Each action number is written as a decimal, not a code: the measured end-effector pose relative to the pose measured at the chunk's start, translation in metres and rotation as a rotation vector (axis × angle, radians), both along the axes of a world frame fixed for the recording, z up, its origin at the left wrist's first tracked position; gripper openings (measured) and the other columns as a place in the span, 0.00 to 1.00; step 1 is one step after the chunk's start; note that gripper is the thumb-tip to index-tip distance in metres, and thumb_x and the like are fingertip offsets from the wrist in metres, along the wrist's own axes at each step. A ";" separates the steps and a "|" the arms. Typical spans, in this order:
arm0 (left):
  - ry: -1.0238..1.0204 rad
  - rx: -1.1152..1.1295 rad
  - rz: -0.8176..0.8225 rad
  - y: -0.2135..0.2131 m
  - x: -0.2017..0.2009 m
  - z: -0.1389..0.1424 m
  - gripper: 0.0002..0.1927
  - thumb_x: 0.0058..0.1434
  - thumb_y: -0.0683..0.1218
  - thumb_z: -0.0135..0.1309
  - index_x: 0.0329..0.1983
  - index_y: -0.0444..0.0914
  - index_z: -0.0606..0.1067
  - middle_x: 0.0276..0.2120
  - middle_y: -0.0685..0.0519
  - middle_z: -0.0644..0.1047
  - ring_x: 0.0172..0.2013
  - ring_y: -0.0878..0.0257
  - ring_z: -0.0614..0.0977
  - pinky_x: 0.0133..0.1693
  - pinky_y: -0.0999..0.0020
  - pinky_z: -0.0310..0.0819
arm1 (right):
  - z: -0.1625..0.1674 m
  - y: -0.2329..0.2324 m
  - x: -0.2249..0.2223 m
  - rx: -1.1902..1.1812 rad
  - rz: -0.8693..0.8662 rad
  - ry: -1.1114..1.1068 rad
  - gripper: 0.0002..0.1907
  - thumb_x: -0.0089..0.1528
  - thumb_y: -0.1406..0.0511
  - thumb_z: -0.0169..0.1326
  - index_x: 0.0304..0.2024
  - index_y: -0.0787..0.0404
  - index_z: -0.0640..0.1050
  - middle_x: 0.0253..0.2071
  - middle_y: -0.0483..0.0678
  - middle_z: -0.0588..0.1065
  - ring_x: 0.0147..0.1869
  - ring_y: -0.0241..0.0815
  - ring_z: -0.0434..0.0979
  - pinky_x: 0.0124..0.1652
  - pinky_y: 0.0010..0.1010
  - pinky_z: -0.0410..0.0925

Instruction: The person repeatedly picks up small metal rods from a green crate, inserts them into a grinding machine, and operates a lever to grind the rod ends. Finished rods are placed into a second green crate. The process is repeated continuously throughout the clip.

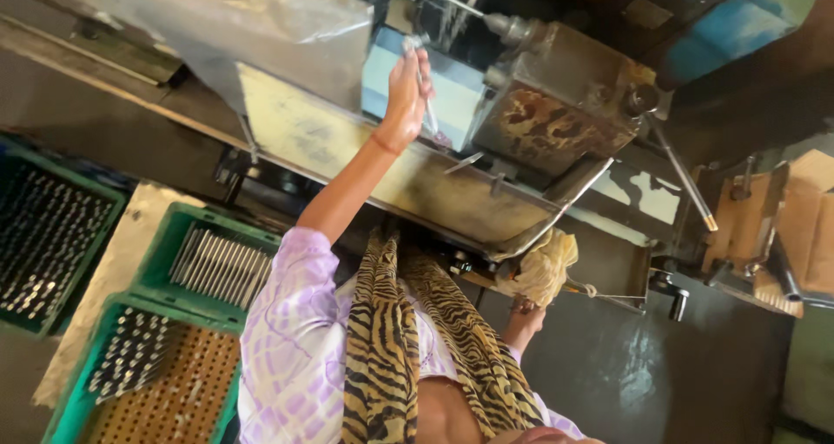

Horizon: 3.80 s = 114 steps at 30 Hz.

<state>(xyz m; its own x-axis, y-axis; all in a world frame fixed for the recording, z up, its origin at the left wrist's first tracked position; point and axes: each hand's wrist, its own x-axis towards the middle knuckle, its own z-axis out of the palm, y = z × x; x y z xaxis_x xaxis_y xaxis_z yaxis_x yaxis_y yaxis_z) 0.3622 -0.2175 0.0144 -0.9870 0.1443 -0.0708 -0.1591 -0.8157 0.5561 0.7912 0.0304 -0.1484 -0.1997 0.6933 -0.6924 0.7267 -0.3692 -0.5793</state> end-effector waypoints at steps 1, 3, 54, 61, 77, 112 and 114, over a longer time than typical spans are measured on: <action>0.000 -0.040 -0.044 -0.022 0.021 0.001 0.12 0.74 0.53 0.46 0.46 0.40 0.71 0.29 0.59 0.68 0.24 0.71 0.65 0.27 0.74 0.59 | 0.000 -0.007 0.002 -0.001 0.009 0.005 0.21 0.72 0.52 0.49 0.55 0.61 0.75 0.47 0.55 0.78 0.46 0.50 0.75 0.43 0.45 0.70; 0.024 -0.143 -0.115 -0.067 0.064 0.003 0.12 0.74 0.53 0.47 0.47 0.40 0.72 0.29 0.60 0.68 0.23 0.73 0.63 0.26 0.77 0.56 | 0.003 -0.016 0.005 0.003 0.030 0.019 0.21 0.72 0.52 0.49 0.55 0.60 0.76 0.47 0.54 0.78 0.45 0.50 0.75 0.43 0.44 0.70; 0.011 -0.789 0.823 -0.442 0.482 -0.063 0.25 0.64 0.44 0.65 0.19 0.40 0.62 0.20 0.64 0.61 0.24 0.75 0.59 0.23 0.71 0.50 | 0.126 -0.580 0.042 -0.404 0.984 0.854 0.14 0.71 0.61 0.52 0.48 0.65 0.79 0.19 0.39 0.65 0.17 0.27 0.59 0.18 0.23 0.54; -0.130 -0.600 0.709 -0.450 0.455 -0.064 0.15 0.64 0.46 0.62 0.24 0.37 0.73 0.22 0.61 0.72 0.24 0.74 0.68 0.25 0.73 0.60 | 0.101 -0.599 0.026 -0.107 0.981 1.377 0.11 0.70 0.65 0.61 0.52 0.64 0.79 0.35 0.42 0.73 0.32 0.29 0.66 0.28 0.24 0.61; -0.199 -2.186 0.314 -0.565 0.451 -0.106 0.37 0.52 0.46 0.57 0.65 0.29 0.64 0.50 0.39 0.77 0.53 0.43 0.77 0.55 0.48 0.68 | 0.089 -0.521 0.017 -0.272 0.397 1.312 0.11 0.70 0.64 0.60 0.49 0.64 0.78 0.24 0.37 0.62 0.19 0.26 0.55 0.22 0.25 0.57; 0.177 -1.192 0.305 -0.466 0.519 -0.129 0.13 0.79 0.50 0.47 0.53 0.37 0.76 0.30 0.61 0.71 0.31 0.70 0.70 0.32 0.70 0.64 | 0.106 -0.474 0.115 0.129 0.687 1.063 0.13 0.69 0.63 0.57 0.50 0.65 0.80 0.22 0.37 0.66 0.23 0.26 0.63 0.23 0.22 0.57; 0.376 -1.271 0.203 -0.438 0.517 -0.110 0.13 0.77 0.50 0.49 0.59 0.39 0.71 0.28 0.62 0.72 0.29 0.74 0.74 0.32 0.77 0.67 | 0.115 -0.485 0.112 0.050 0.692 1.080 0.13 0.69 0.62 0.56 0.50 0.65 0.80 0.21 0.37 0.66 0.22 0.26 0.62 0.23 0.22 0.57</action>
